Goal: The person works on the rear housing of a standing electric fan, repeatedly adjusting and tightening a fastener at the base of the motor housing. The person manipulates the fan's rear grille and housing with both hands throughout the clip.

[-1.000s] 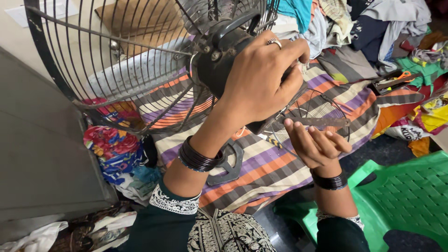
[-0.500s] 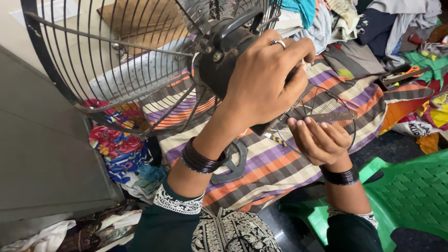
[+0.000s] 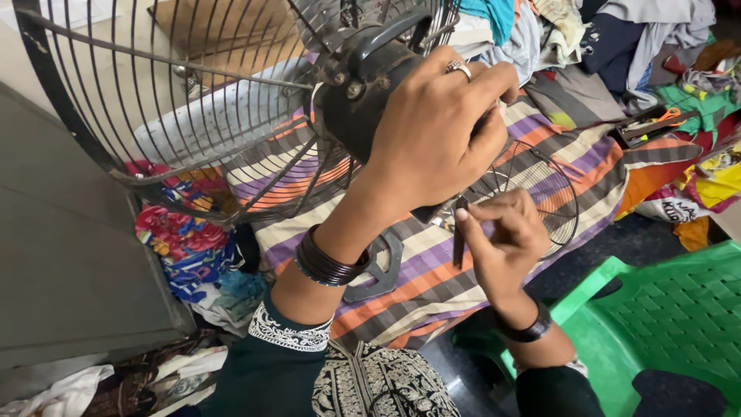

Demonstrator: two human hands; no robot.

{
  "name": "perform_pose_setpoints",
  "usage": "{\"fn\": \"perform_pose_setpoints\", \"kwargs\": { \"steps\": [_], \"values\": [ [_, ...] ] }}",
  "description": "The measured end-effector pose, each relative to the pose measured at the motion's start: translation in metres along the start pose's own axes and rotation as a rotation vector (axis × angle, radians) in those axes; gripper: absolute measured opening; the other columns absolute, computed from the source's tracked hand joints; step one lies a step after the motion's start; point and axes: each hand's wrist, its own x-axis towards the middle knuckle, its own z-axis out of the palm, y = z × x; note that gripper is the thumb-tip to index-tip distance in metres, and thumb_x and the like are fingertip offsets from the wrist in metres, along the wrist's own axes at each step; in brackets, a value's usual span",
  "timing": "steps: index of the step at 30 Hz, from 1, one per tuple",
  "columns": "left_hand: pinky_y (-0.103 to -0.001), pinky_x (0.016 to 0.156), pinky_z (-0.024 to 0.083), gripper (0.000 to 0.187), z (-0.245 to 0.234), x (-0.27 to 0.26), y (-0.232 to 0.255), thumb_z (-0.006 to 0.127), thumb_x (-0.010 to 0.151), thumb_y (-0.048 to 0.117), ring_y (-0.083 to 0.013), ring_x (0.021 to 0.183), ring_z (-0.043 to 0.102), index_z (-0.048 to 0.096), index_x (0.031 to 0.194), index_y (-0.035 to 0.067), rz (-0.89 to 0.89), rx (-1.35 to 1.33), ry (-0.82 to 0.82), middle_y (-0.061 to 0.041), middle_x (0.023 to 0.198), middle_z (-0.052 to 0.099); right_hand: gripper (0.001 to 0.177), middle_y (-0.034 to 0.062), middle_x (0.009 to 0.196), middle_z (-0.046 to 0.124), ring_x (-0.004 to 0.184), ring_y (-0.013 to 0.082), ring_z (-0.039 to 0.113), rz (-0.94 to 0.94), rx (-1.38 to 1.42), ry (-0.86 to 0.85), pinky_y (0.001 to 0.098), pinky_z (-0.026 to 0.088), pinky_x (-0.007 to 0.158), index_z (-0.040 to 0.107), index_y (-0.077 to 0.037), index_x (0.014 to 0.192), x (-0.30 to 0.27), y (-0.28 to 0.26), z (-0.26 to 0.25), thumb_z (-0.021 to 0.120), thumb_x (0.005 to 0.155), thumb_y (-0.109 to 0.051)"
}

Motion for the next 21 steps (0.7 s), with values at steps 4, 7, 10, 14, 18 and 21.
{"fn": "perform_pose_setpoints", "kwargs": {
  "steps": [4,7,10,14,18,21],
  "values": [
    [-0.046,0.085,0.048,0.008,0.0,0.0,0.0,0.059,0.094,0.013,-0.0315,0.088,0.061,0.062,0.102,0.013,-0.006,0.008,0.007,-0.004,0.083,0.069,0.006,0.0033,0.088,0.059,0.076,0.0135,0.055,0.477,0.714,0.036,0.0284,0.043,0.072,0.07,0.005,0.086,-0.008,0.016,0.006,0.075,0.089,0.007],
    [-0.046,0.083,0.048,0.009,-0.002,0.001,0.0,0.06,0.093,0.014,-0.0317,0.087,0.062,0.063,0.101,0.013,-0.016,0.022,-0.01,-0.006,0.074,0.066,0.005,0.0034,0.087,0.058,0.071,0.0154,0.055,0.68,0.965,0.059,0.0289,0.044,0.064,0.069,0.004,0.087,-0.01,0.023,0.007,0.074,0.087,0.004],
    [-0.045,0.083,0.048,0.01,-0.001,0.001,0.001,0.059,0.094,0.013,-0.0309,0.087,0.062,0.062,0.103,0.013,-0.018,-0.012,0.002,-0.005,0.078,0.068,0.007,0.0037,0.093,0.061,0.08,0.0142,0.056,0.457,0.744,0.052,0.0274,0.044,0.07,0.07,0.001,0.092,-0.012,0.021,0.009,0.074,0.087,0.005],
    [-0.045,0.084,0.049,0.009,-0.002,0.001,0.002,0.059,0.094,0.013,-0.0307,0.087,0.062,0.062,0.103,0.012,-0.007,-0.012,0.001,-0.005,0.078,0.068,0.015,0.0072,0.095,0.065,0.085,0.0182,0.061,-0.068,-0.011,0.139,0.0291,0.047,0.076,0.073,-0.001,0.099,-0.006,0.008,-0.001,0.081,0.087,0.003],
    [-0.045,0.086,0.049,0.009,-0.004,0.0,0.002,0.059,0.095,0.012,-0.0306,0.088,0.062,0.062,0.103,0.012,0.001,-0.008,0.005,-0.005,0.079,0.067,0.025,0.0094,0.094,0.07,0.091,0.0246,0.067,-0.734,-0.587,0.172,0.033,0.057,0.082,0.079,-0.004,0.105,0.015,0.005,-0.019,0.091,0.086,0.007],
    [-0.045,0.085,0.049,0.009,-0.004,0.0,0.002,0.06,0.095,0.012,-0.0306,0.089,0.062,0.062,0.104,0.012,0.001,-0.011,0.013,-0.005,0.079,0.067,0.026,-0.0011,0.102,0.073,0.094,0.017,0.066,-0.866,-0.787,0.051,0.032,0.05,0.079,0.083,-0.012,0.104,0.024,0.003,-0.03,0.088,0.082,0.001]
  ]
}}
